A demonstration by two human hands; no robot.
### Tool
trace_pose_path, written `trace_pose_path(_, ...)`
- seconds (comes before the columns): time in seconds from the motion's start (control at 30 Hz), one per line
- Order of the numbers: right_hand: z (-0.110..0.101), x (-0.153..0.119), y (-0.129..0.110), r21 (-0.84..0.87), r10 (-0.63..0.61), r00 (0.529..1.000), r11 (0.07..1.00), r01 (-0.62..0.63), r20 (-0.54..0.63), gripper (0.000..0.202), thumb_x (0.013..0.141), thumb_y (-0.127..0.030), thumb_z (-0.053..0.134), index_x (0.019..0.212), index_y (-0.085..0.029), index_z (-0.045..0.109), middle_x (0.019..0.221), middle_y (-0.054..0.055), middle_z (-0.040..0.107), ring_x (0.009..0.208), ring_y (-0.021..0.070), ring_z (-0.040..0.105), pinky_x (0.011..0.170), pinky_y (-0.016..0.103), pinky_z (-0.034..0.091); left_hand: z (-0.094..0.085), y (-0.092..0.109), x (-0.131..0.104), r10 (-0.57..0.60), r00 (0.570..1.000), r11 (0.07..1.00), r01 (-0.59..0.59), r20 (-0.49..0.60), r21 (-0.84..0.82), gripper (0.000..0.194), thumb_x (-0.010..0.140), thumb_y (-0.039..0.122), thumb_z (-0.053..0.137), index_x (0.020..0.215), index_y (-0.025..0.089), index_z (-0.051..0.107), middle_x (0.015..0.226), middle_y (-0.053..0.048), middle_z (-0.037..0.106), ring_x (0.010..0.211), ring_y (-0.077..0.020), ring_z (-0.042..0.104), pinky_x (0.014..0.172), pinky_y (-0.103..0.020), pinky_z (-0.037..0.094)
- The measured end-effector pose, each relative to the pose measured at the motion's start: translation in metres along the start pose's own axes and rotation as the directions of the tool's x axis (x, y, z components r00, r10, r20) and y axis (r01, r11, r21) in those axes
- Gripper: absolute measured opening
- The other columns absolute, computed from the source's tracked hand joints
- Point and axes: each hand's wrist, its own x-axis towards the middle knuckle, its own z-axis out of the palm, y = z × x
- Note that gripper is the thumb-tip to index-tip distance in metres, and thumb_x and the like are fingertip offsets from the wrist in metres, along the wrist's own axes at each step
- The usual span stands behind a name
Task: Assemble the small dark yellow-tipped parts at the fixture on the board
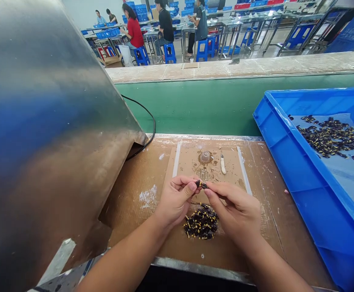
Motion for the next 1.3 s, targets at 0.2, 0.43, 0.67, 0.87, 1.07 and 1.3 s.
trace_pose_path(0.2,-0.002,0.001,0.002,-0.039,-0.034,0.999,0.999,0.035,0.027,0.024,0.092,-0.014,0.071,0.110,-0.029,0.076,0.104,-0.001,0.079,0.091,0.0160,0.075,0.082,0.032,0.065,-0.006,-0.002,0.002,0.022,0.999,0.996,-0.020,-0.025,0.084,0.022,0.065,0.031,0.095,0.072,0.018,0.079,0.082,-0.005,0.073,0.074,-0.0114,0.065,0.073,-0.022,0.054)
trace_pose_path(0.43,-0.004,0.004,0.001,-0.058,-0.110,0.993,0.992,0.112,0.050,0.025,0.093,-0.010,0.069,0.110,-0.027,0.075,0.105,-0.001,0.079,0.095,0.0143,0.075,0.084,0.028,0.065,-0.014,-0.007,0.004,0.083,0.997,0.981,-0.080,-0.007,0.175,0.016,0.070,0.030,0.092,0.075,0.020,0.081,0.093,-0.007,0.077,0.087,-0.0145,0.070,0.086,-0.025,0.055)
trace_pose_path(0.67,-0.004,0.002,0.006,-0.158,-0.173,0.985,0.973,0.171,-0.002,0.030,0.092,-0.008,0.069,0.114,-0.028,0.074,0.110,0.001,0.079,0.098,0.0167,0.076,0.089,0.032,0.066,-0.006,-0.013,-0.002,0.209,0.978,0.925,-0.204,0.020,0.321,0.007,0.080,0.026,0.084,0.086,0.024,0.083,0.108,-0.010,0.079,0.103,-0.0208,0.073,0.100,-0.034,0.057)
trace_pose_path(0.87,-0.002,0.004,0.004,-0.205,-0.233,0.972,0.954,0.220,-0.042,0.030,0.093,-0.009,0.068,0.116,-0.027,0.074,0.111,0.002,0.079,0.100,0.0184,0.076,0.091,0.033,0.066,-0.005,-0.010,-0.002,0.321,0.944,0.828,-0.322,0.083,0.460,0.012,0.084,0.025,0.080,0.095,0.024,0.083,0.117,-0.012,0.076,0.112,-0.0230,0.071,0.103,-0.036,0.057)
trace_pose_path(1.07,0.000,0.003,0.007,-0.260,-0.266,0.954,0.939,0.224,-0.140,0.028,0.090,-0.008,0.071,0.113,-0.023,0.071,0.103,0.003,0.079,0.091,0.0160,0.076,0.087,0.028,0.064,-0.012,-0.008,0.000,0.425,0.876,0.682,-0.476,0.230,0.554,0.023,0.086,0.022,0.077,0.108,0.025,0.080,0.112,-0.010,0.074,0.098,-0.0171,0.071,0.086,-0.027,0.060)
trace_pose_path(1.3,-0.009,0.002,0.006,0.147,-0.002,0.991,0.989,0.022,-0.135,0.014,0.093,-0.014,0.067,0.102,-0.023,0.069,0.105,0.005,0.073,0.099,0.0179,0.072,0.082,0.031,0.063,-0.018,-0.010,0.001,0.407,0.892,0.620,-0.428,0.197,0.658,0.021,0.092,0.036,0.070,0.100,0.020,0.080,0.103,-0.010,0.074,0.088,-0.0180,0.069,0.085,-0.031,0.058)
